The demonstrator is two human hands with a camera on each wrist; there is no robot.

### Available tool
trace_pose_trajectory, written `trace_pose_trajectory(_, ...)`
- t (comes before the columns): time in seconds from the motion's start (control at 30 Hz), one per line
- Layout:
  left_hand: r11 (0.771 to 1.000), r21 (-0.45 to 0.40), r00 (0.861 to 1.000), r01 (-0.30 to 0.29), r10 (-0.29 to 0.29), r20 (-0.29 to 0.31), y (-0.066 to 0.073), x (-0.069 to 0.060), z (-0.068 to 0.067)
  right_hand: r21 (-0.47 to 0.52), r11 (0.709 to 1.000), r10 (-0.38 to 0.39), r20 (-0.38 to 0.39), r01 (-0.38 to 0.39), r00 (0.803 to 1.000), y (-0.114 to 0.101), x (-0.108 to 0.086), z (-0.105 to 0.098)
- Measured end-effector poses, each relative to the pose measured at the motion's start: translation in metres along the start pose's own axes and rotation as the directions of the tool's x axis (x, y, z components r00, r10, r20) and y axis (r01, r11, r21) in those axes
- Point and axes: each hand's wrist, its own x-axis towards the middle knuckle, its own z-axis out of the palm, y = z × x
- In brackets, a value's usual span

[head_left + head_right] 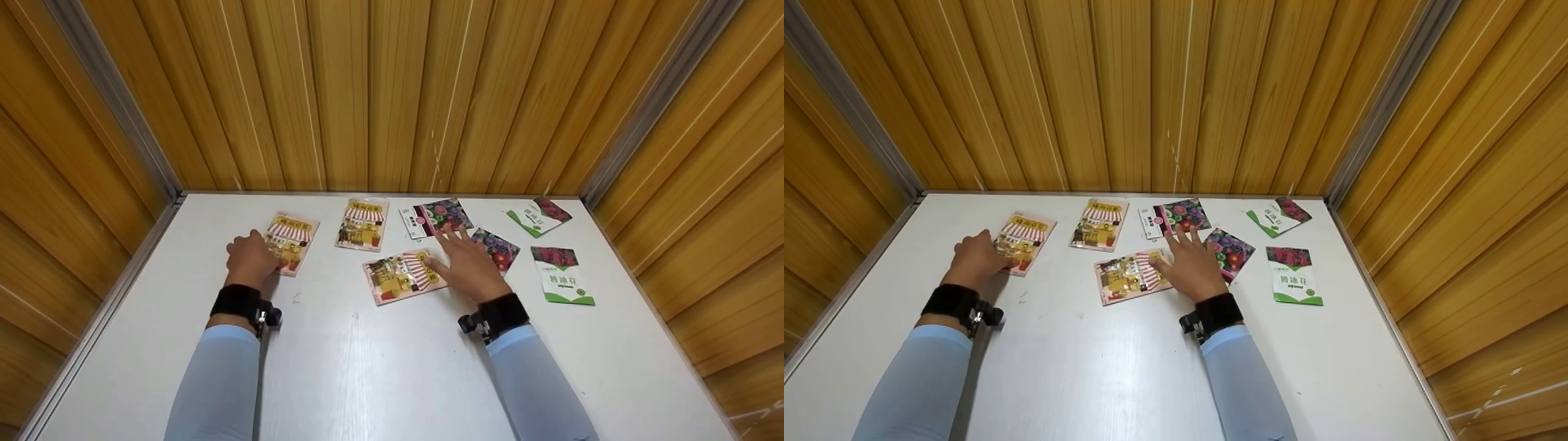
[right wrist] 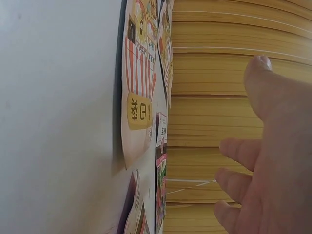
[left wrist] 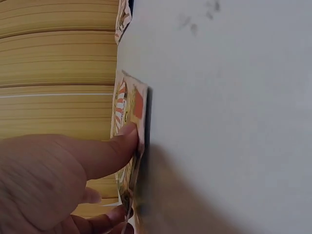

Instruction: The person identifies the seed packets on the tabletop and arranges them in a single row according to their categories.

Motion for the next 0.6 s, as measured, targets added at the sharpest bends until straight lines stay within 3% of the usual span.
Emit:
trace_pose_trajectory(0.17, 0.999, -0.033, 0.999, -0.032, 0.032, 0.008, 0.004, -0.006, 0.001, 0.014, 1.0, -0.012, -0.004, 0.012, 1.0, 0.0, 0.0, -0.001)
trace_pose_trajectory(0.3, 0.988, -0.145, 0.998, -0.061, 0.061, 0.0, 0.009, -0.01, 0.005, 0.029, 1.0, -0.011, -0.003, 0.011, 1.0, 0.0, 0.001, -0.001)
trace_pose_trajectory(0.4, 0.962, -0.268, 0.998, -0.061, 0.063, -0.002, 0.016, -0.016, 0.008, 0.043, 0.999, -0.011, -0.008, 0.011, 1.0, 0.0, 0.001, -0.001)
trace_pose_trajectory(0.6, 0.88, -0.471, 0.999, -0.054, 0.048, -0.024, 0.032, -0.029, 0.009, 0.074, 0.997, -0.004, -0.019, 0.005, 1.0, -0.002, 0.0, -0.002)
